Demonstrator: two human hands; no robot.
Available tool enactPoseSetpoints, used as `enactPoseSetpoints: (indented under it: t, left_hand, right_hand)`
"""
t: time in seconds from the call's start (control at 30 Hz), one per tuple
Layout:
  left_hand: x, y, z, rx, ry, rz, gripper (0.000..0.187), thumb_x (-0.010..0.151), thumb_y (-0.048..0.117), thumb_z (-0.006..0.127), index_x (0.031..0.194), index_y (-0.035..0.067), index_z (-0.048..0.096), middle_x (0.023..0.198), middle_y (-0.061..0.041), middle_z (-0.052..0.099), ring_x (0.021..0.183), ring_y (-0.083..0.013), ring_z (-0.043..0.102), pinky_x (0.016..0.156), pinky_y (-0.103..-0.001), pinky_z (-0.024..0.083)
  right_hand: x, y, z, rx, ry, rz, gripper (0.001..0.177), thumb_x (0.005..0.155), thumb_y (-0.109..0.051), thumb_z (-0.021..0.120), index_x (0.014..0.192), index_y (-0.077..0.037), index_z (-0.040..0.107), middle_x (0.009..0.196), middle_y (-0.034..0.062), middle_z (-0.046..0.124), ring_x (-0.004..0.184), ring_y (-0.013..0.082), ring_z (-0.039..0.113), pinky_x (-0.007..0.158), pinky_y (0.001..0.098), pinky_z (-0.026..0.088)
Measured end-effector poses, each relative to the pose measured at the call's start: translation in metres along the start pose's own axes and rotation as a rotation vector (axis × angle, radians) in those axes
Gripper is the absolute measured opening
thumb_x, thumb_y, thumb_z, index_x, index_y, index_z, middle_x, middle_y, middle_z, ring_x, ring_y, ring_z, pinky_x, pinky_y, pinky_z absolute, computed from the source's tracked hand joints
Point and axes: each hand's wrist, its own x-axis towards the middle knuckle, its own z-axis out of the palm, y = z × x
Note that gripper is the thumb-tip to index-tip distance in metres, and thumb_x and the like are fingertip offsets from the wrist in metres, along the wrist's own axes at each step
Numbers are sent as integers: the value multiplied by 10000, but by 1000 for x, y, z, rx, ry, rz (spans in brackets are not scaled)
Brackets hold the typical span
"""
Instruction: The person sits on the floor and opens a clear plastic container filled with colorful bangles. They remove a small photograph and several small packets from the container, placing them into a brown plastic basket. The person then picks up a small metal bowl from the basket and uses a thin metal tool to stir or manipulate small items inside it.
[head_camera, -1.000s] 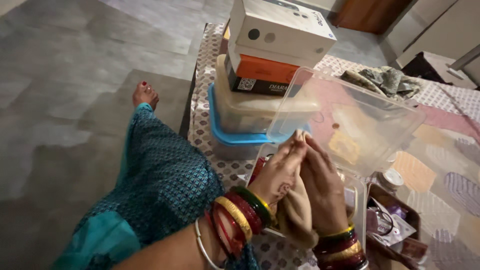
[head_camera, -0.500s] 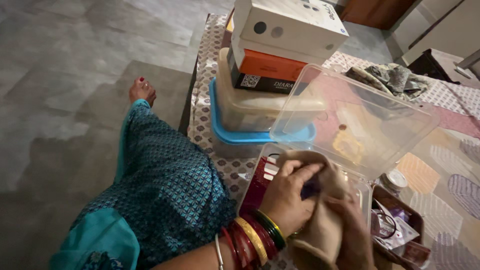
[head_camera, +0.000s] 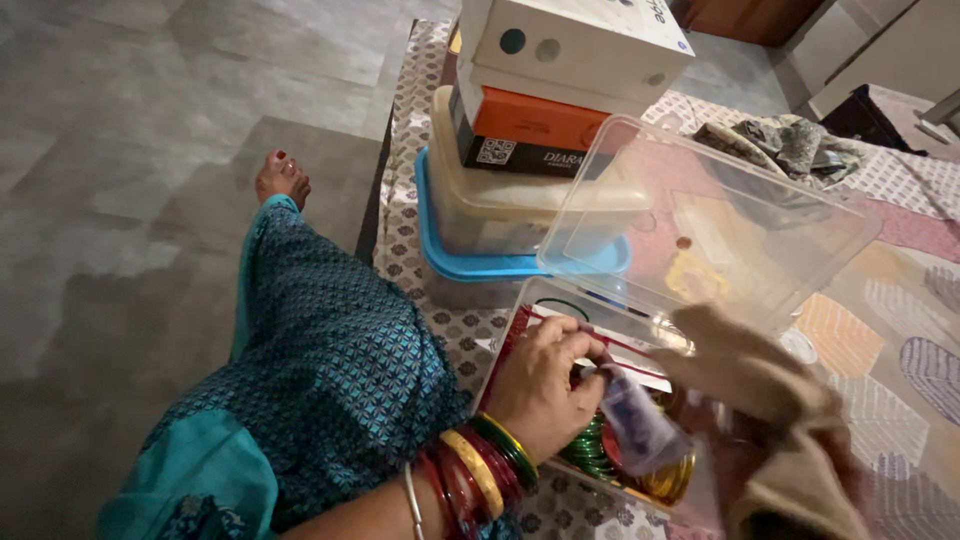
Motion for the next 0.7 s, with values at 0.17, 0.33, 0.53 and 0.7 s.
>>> enactPoseSetpoints:
  t: [0.17,0.33,0.53,0.7]
  left_hand:
    - [9,5,-7,1,-182,-247,198,873,242,640,958,74,701,837,-143,743,758,-308,736,720,-399,576]
    - [4,-3,7,-231,-43,-249,182,862,178,660,964,28,670,844,-126,764,775,-246,772,708,-348,601]
    - [-1,-2,13,-344,-174,-362,192,886,168,676,1026,35,669,925,-88,780,822,-152,760,752,-292,615]
    - [3,9,14,-480,-193,-281,201,925,163,664,1078,34,676,962,-92,781,851,-147,745,775,-296,616]
  right_hand:
    - [-1,-6,-11,-63,30,-49,556,919,-169,668,1449,-59,542,1289,190,681,1109,286,687,940,442,568]
    - [-5,-14,-13,-139,33,-115,540,910,-160,686,1427,-56,573,1271,183,695,1114,281,690,946,435,575]
    - [-10,-25,-1,-338,-128,-190,520,899,-148,708,1400,-52,610,1249,175,711,1120,275,693,954,427,583]
    - [3,-16,4,-454,-562,60,424,935,-146,727,1349,-58,688,1144,199,776,1064,299,730,934,439,632]
